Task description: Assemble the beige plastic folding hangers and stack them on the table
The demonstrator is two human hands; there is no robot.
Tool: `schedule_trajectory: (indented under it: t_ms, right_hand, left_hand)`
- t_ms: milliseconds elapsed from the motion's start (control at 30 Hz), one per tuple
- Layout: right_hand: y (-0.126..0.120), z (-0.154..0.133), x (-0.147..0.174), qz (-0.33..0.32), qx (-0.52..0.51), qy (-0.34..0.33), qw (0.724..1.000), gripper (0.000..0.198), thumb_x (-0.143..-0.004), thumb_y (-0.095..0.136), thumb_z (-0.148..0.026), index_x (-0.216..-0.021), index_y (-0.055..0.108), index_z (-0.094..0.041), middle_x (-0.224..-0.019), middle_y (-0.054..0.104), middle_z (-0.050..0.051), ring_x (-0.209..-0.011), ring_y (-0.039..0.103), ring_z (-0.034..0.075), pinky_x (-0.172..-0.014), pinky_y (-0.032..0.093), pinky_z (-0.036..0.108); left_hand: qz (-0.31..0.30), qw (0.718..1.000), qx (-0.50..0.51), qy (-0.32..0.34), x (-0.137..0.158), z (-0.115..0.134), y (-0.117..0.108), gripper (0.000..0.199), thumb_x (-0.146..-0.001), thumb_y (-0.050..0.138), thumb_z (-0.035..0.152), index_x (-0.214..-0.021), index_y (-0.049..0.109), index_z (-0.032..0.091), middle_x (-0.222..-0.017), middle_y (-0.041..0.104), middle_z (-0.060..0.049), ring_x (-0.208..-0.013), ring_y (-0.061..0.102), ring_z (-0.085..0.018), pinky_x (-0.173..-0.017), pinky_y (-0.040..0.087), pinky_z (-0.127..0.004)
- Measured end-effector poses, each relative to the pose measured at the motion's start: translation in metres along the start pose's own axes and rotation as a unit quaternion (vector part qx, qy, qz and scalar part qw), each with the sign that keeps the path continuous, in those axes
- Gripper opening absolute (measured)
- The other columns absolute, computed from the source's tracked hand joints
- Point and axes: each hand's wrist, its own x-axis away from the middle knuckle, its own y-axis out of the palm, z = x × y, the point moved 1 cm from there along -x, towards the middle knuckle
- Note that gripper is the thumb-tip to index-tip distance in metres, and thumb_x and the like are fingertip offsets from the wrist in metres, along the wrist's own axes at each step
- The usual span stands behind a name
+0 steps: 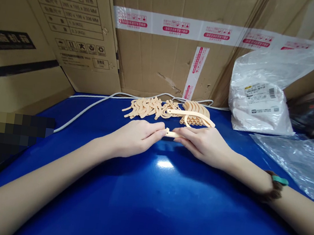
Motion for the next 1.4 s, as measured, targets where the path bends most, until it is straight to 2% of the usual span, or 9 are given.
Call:
schedule_trajectory:
  t_ms: [133, 267, 367, 500, 600, 733, 967, 1133, 1400]
  right_hand:
    - [-0.001, 0.0, 0.0, 0.006, -0.012, -0.001, 1.0, 0.033, -0.101, 0.035, -0.036, -0.11, 0.061, -0.018, -0.091, 0.073, 0.003, -0.071, 0.066, 0.016, -0.056, 0.034, 0.026]
    - [-0.003, 0.0, 0.001, 0.004, -0.03, 0.01, 0.999, 0.034, -0.101, 0.034, -0.038, -0.107, 0.062, -0.018, -0.083, 0.072, 0.003, -0.068, 0.065, 0.016, -0.057, 0.034, 0.026]
    - [-0.003, 0.0, 0.001, -0.012, -0.049, 0.023, 0.998, 0.036, -0.101, 0.033, -0.039, -0.107, 0.062, -0.019, -0.082, 0.071, 0.004, -0.069, 0.063, 0.015, -0.058, 0.034, 0.026]
    - [-0.005, 0.001, -0.001, -0.029, -0.068, 0.029, 0.997, 0.038, -0.1, 0.032, -0.041, -0.099, 0.062, -0.018, -0.075, 0.066, 0.003, -0.065, 0.058, 0.014, -0.059, 0.032, 0.025]
    - [-0.007, 0.001, -0.002, -0.042, -0.088, 0.029, 0.995, 0.038, -0.1, 0.033, -0.042, -0.091, 0.061, -0.018, -0.069, 0.06, 0.001, -0.061, 0.053, 0.012, -0.059, 0.031, 0.024]
    - [-0.01, 0.001, -0.004, -0.069, -0.14, 0.034, 0.987, 0.034, -0.1, 0.036, -0.04, -0.088, 0.06, -0.018, -0.068, 0.057, -0.001, -0.061, 0.05, 0.011, -0.06, 0.031, 0.023]
    - [-0.009, 0.002, -0.005, -0.084, -0.163, 0.022, 0.983, 0.031, -0.099, 0.039, -0.038, -0.097, 0.062, -0.017, -0.075, 0.062, 0.001, -0.066, 0.055, 0.012, -0.061, 0.033, 0.023]
    - [-0.007, 0.004, -0.003, -0.084, -0.149, 0.021, 0.985, 0.033, -0.099, 0.039, -0.039, -0.104, 0.064, -0.017, -0.077, 0.065, 0.002, -0.068, 0.058, 0.013, -0.063, 0.036, 0.024]
    - [0.0, 0.0, -0.002, -0.084, -0.112, 0.017, 0.99, 0.033, -0.1, 0.038, -0.037, -0.107, 0.063, -0.018, -0.081, 0.069, 0.004, -0.07, 0.063, 0.016, -0.062, 0.037, 0.025]
  left_hand:
    - [0.009, 0.995, -0.097, 0.015, -0.001, 0.001, 0.0, 0.038, -0.098, 0.033, 0.05, -0.081, 0.05, 0.021, -0.066, 0.059, 0.001, -0.058, 0.056, -0.016, -0.051, 0.029, -0.026]
    - [0.016, 0.977, -0.214, 0.021, -0.002, 0.003, 0.001, 0.038, -0.1, 0.028, 0.043, -0.086, 0.053, 0.019, -0.061, 0.062, -0.001, -0.055, 0.061, -0.018, -0.047, 0.027, -0.026]
    - [0.049, 0.953, -0.295, 0.052, -0.003, 0.003, 0.002, 0.043, -0.101, 0.025, 0.042, -0.085, 0.055, 0.016, -0.056, 0.061, -0.002, -0.048, 0.061, -0.019, -0.042, 0.021, -0.026]
    - [0.124, 0.913, -0.365, 0.135, -0.002, 0.0, 0.003, 0.051, -0.102, 0.018, 0.039, -0.076, 0.054, 0.016, -0.049, 0.056, -0.002, -0.038, 0.056, -0.018, -0.039, 0.013, -0.027]
    - [0.169, 0.884, -0.394, 0.187, -0.001, -0.001, 0.003, 0.048, -0.102, 0.021, 0.035, -0.073, 0.053, 0.015, -0.05, 0.056, -0.002, -0.038, 0.056, -0.016, -0.039, 0.013, -0.027]
    - [0.193, 0.862, -0.418, 0.21, -0.001, 0.0, 0.004, 0.045, -0.102, 0.026, 0.033, -0.07, 0.052, 0.016, -0.052, 0.057, -0.001, -0.041, 0.056, -0.015, -0.039, 0.017, -0.027]
    - [0.2, 0.863, -0.411, 0.216, 0.001, 0.002, 0.003, 0.036, -0.095, 0.04, 0.035, -0.067, 0.053, 0.016, -0.053, 0.056, -0.001, -0.043, 0.056, -0.015, -0.041, 0.02, -0.028]
    - [0.206, 0.869, -0.391, 0.221, 0.002, 0.003, 0.002, 0.034, -0.093, 0.043, 0.034, -0.066, 0.055, 0.017, -0.055, 0.058, -0.001, -0.047, 0.058, -0.016, -0.042, 0.022, -0.028]
    - [0.185, 0.904, -0.327, 0.202, 0.002, -0.002, 0.006, 0.034, -0.091, 0.045, 0.034, -0.063, 0.055, 0.017, -0.054, 0.059, 0.002, -0.047, 0.059, -0.013, -0.043, 0.022, -0.026]
